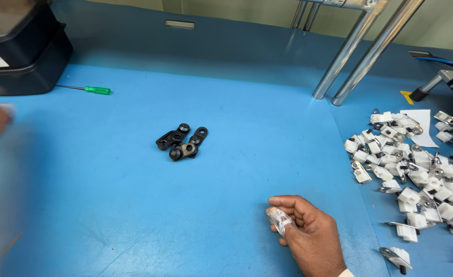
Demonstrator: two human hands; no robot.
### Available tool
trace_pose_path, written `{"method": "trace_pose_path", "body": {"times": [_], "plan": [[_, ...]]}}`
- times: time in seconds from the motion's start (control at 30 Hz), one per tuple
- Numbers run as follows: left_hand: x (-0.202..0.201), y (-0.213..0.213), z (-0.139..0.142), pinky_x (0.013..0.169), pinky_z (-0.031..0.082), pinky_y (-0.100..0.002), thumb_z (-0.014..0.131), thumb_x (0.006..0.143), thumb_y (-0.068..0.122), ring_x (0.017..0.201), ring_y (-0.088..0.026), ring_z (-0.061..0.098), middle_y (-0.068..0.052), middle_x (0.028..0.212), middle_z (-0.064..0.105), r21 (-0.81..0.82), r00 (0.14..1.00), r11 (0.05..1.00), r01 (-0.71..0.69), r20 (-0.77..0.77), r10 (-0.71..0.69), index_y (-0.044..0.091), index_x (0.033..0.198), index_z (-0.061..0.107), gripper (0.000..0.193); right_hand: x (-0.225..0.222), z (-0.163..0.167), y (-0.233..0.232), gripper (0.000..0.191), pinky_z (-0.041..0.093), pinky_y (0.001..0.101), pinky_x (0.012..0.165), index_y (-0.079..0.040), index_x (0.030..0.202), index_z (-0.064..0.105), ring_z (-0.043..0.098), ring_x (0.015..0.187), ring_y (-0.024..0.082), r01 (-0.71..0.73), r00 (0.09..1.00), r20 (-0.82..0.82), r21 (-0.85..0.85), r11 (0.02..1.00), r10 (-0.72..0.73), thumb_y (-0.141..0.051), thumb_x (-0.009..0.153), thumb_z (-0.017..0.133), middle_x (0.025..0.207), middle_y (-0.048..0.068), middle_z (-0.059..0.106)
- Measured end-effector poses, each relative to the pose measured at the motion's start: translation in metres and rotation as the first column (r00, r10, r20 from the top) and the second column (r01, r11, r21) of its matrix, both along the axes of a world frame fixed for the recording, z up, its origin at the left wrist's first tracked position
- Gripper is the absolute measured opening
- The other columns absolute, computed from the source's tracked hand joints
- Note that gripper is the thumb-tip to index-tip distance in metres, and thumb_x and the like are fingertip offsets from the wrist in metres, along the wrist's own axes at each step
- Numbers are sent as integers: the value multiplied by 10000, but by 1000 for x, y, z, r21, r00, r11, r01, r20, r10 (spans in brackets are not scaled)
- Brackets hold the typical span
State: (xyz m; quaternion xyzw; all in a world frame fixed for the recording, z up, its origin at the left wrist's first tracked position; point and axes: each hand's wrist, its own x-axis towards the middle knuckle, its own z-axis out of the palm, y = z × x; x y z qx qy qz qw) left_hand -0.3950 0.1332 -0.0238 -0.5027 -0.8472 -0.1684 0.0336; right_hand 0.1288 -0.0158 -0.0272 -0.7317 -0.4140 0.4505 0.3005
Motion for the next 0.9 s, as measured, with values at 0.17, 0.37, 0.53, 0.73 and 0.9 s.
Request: {"method": "trace_pose_path", "body": {"times": [0.17,0.37,0.53,0.73,0.9], "plan": [[133,13,0,921,576,-443,786,874,248,1000,-283,735,-137,1107,765,125,843,871,474,222,-490,140,1228,745,373,3,-5,1,254,552,258,585,-132,1153,770,713,766,91,-23,1000,5,26,999,23,-84,911,709,937,30,819],[240,22,33,984,568,-448,747,919,354,1109,-280,686,-41,1178,720,-344,844,771,536,234,-482,285,1198,755,287,46,-27,-5,418,644,283,650,-103,1219,762,757,835,152,-233,969,-26,216,948,244,29,842,640,1021,78,802],[247,5,45,920,585,-439,760,905,259,1034,-259,714,-26,1067,762,-225,827,803,552,267,-494,227,1133,754,231,170,-48,-59,366,667,395,893,-127,1345,747,806,991,264,181,754,610,164,970,-244,-76,983,726,1185,163,758],[264,2,35,782,602,-363,764,861,80,854,-229,752,-57,935,763,291,695,831,474,456,-556,108,1009,702,163,312,-88,-59,791,627,409,1031,-298,1533,508,651,1296,267,-57,784,603,-168,984,148,32,844,713,1455,105,604],[327,-57,16,773,624,-327,675,807,-74,853,-202,790,-103,927,789,633,488,578,514,339,-805,58,984,695,222,340,-103,-53,712,436,346,1236,-414,1516,440,541,1449,126,-206,784,454,-455,866,425,7,965,603,1548,-59,441]]}}
